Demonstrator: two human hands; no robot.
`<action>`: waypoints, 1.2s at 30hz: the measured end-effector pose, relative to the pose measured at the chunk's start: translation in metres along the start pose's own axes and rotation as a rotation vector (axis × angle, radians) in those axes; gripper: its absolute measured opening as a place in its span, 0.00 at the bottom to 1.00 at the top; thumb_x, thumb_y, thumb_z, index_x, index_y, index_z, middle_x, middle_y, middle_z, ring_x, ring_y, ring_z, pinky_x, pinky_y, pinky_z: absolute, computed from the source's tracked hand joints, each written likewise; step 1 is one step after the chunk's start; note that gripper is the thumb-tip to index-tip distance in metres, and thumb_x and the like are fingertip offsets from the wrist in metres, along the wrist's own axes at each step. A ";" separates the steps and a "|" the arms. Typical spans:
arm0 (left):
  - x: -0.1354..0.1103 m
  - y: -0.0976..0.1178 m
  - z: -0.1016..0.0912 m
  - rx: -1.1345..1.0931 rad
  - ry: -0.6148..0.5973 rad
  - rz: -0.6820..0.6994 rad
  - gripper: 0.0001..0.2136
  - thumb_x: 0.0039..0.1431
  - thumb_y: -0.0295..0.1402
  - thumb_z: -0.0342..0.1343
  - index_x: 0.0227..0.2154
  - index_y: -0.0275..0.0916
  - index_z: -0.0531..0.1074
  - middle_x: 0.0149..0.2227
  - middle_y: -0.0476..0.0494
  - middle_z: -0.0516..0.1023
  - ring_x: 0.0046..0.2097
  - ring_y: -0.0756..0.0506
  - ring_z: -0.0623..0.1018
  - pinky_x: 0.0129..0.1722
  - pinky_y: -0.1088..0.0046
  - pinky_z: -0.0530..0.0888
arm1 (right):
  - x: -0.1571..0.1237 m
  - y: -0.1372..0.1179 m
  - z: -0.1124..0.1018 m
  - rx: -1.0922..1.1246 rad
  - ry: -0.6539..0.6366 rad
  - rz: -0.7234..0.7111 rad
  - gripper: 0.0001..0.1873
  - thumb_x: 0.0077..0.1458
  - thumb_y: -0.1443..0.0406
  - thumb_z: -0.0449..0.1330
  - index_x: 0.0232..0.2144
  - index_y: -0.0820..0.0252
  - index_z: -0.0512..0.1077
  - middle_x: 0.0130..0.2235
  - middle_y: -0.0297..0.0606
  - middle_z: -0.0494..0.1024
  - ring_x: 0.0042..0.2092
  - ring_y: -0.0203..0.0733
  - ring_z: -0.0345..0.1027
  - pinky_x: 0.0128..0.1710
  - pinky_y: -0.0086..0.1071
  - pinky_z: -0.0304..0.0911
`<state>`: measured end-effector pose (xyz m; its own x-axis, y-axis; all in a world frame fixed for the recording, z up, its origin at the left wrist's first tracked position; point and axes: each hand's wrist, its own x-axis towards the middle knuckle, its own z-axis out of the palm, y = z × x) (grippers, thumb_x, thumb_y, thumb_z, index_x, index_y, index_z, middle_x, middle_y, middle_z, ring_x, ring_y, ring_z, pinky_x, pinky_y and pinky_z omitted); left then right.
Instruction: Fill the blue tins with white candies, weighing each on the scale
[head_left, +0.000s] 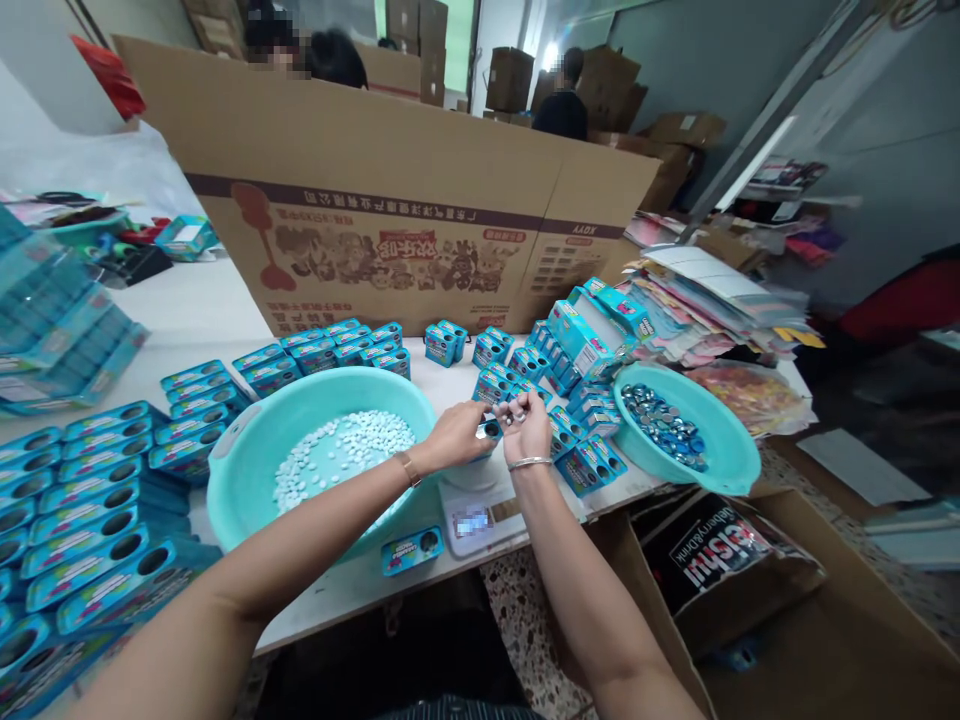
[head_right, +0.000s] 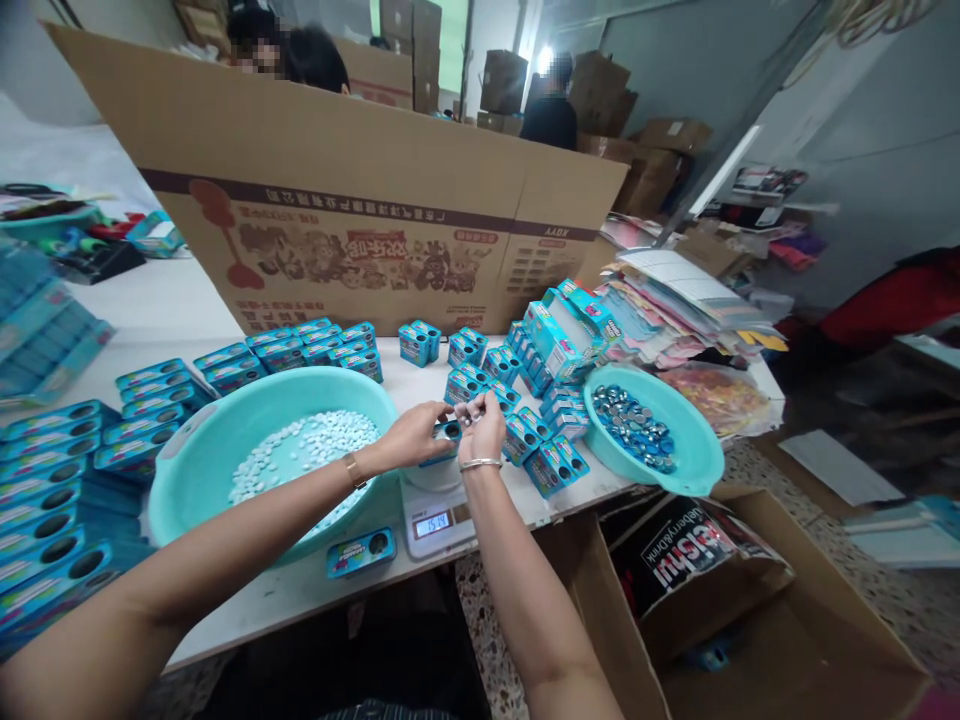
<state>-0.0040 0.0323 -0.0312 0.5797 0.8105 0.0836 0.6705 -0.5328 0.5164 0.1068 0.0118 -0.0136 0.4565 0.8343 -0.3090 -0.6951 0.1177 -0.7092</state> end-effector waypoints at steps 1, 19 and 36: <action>0.001 -0.001 0.001 -0.003 -0.006 -0.002 0.20 0.48 0.34 0.57 0.46 0.37 0.69 0.44 0.39 0.77 0.45 0.40 0.76 0.44 0.68 0.72 | 0.000 0.002 0.000 -0.005 -0.014 -0.033 0.16 0.55 0.60 0.55 0.19 0.58 0.58 0.15 0.22 0.54 0.20 0.29 0.58 0.26 0.23 0.64; -0.016 -0.006 -0.038 0.054 -0.012 0.043 0.34 0.48 0.42 0.60 0.57 0.33 0.59 0.53 0.33 0.69 0.55 0.38 0.70 0.54 0.64 0.65 | -0.004 -0.062 -0.085 0.255 -0.065 0.018 0.17 0.60 0.62 0.48 0.19 0.59 0.59 0.14 0.23 0.52 0.15 0.27 0.47 0.15 0.21 0.49; -0.012 0.015 -0.011 0.276 -0.097 0.012 0.37 0.47 0.45 0.62 0.58 0.37 0.55 0.54 0.31 0.68 0.57 0.32 0.66 0.58 0.45 0.56 | 0.003 -0.040 -0.072 0.173 -0.095 0.150 0.14 0.58 0.63 0.49 0.21 0.58 0.58 0.17 0.23 0.56 0.14 0.26 0.45 0.12 0.20 0.45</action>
<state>-0.0064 0.0171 -0.0149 0.6206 0.7841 -0.0001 0.7564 -0.5986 0.2636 0.1759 -0.0291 -0.0319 0.2929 0.8952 -0.3359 -0.8396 0.0727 -0.5382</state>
